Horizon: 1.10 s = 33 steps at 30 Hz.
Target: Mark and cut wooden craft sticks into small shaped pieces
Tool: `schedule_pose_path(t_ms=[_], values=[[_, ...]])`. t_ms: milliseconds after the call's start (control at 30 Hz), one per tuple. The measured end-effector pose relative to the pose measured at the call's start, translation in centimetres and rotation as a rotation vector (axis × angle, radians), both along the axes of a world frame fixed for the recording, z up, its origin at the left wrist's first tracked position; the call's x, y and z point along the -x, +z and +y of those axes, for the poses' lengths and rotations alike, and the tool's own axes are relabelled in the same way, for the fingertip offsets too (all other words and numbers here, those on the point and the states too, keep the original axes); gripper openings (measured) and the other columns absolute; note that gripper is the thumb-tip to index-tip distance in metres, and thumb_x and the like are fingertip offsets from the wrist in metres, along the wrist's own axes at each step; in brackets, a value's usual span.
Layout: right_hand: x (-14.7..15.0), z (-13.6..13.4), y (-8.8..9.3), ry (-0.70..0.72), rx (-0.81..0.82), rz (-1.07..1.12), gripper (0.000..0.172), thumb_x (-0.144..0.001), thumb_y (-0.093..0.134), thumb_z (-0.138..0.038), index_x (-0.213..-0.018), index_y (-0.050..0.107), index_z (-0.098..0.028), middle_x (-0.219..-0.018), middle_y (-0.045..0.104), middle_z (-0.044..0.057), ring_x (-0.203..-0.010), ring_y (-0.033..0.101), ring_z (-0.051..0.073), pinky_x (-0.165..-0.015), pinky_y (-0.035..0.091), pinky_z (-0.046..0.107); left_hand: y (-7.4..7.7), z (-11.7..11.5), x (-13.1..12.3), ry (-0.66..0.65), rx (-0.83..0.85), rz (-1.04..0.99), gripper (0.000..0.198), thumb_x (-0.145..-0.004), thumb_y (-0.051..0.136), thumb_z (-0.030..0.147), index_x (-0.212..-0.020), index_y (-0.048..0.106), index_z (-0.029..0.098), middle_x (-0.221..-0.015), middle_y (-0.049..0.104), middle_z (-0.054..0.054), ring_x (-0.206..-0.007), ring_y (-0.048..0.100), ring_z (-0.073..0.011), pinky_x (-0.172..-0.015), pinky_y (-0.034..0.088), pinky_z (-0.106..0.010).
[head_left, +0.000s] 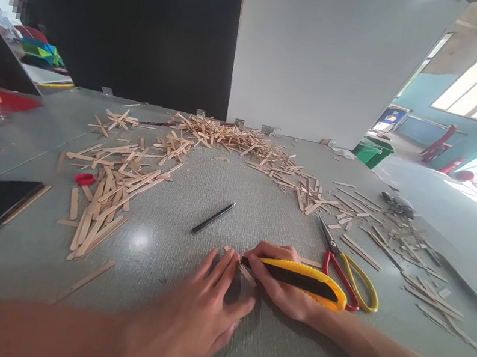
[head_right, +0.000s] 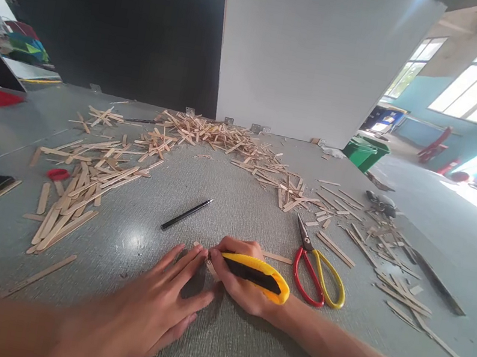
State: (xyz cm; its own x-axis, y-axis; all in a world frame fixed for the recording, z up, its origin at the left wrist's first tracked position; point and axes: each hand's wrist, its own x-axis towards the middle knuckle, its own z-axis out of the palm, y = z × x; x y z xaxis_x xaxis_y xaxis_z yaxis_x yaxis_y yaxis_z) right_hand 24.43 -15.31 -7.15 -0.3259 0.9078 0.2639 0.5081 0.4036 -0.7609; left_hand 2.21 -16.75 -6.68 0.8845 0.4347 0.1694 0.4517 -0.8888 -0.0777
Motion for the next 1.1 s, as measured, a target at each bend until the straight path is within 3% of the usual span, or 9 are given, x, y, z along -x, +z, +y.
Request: schedule_pose_path(t_ms=[267, 433, 733, 1100], values=[[0.19, -0.27, 0.23, 0.005, -0.005, 0.032, 0.033, -0.105, 0.054, -0.034, -0.075, 0.06, -0.022, -0.062, 0.056, -0.003, -0.054, 0.048, 0.013, -0.058, 0.041, 0.028, 0.17, 0.17, 0.01, -0.055, -0.085, -0.013, 0.034, -0.096, 0.069, 0.031, -0.126, 0.068, 0.015, -0.139, 0.066, -0.034, -0.132, 0.061, -0.0502, -0.105, 0.055, -0.067], [0.07, -0.32, -0.02, 0.014, -0.05, 0.022, 0.03, -0.105, 0.054, -0.033, -0.082, 0.066, -0.021, -0.067, 0.064, 0.0, -0.056, 0.055, 0.013, -0.058, 0.042, 0.028, 0.63, 0.43, 0.0, -0.048, -0.018, -0.056, 0.026, -0.095, 0.072, 0.03, -0.119, 0.072, 0.018, -0.14, 0.066, -0.032, -0.131, 0.062, -0.0489, -0.104, 0.055, -0.066], [-0.23, -0.34, -0.7, 0.04, -0.097, 0.034, 0.02, -0.103, 0.056, -0.025, -0.087, 0.066, -0.022, -0.065, 0.063, -0.002, -0.052, 0.056, 0.013, -0.054, 0.044, 0.026, 0.37, 0.29, 0.07, -0.033, 0.043, -0.13, 0.018, -0.092, 0.075, 0.027, -0.109, 0.073, 0.02, -0.138, 0.067, -0.033, -0.131, 0.062, -0.0498, -0.103, 0.052, -0.073], [-0.46, -0.37, -0.66, 0.051, -0.131, -0.004, 0.019, -0.103, 0.055, -0.024, -0.086, 0.065, -0.022, -0.066, 0.066, 0.0, -0.051, 0.057, 0.014, -0.051, 0.043, 0.028, 0.54, 0.55, 0.03, -0.009, 0.111, -0.096, 0.024, -0.091, 0.075, 0.024, -0.115, 0.072, 0.023, -0.141, 0.065, -0.033, -0.135, 0.059, -0.0487, -0.103, 0.05, -0.075]])
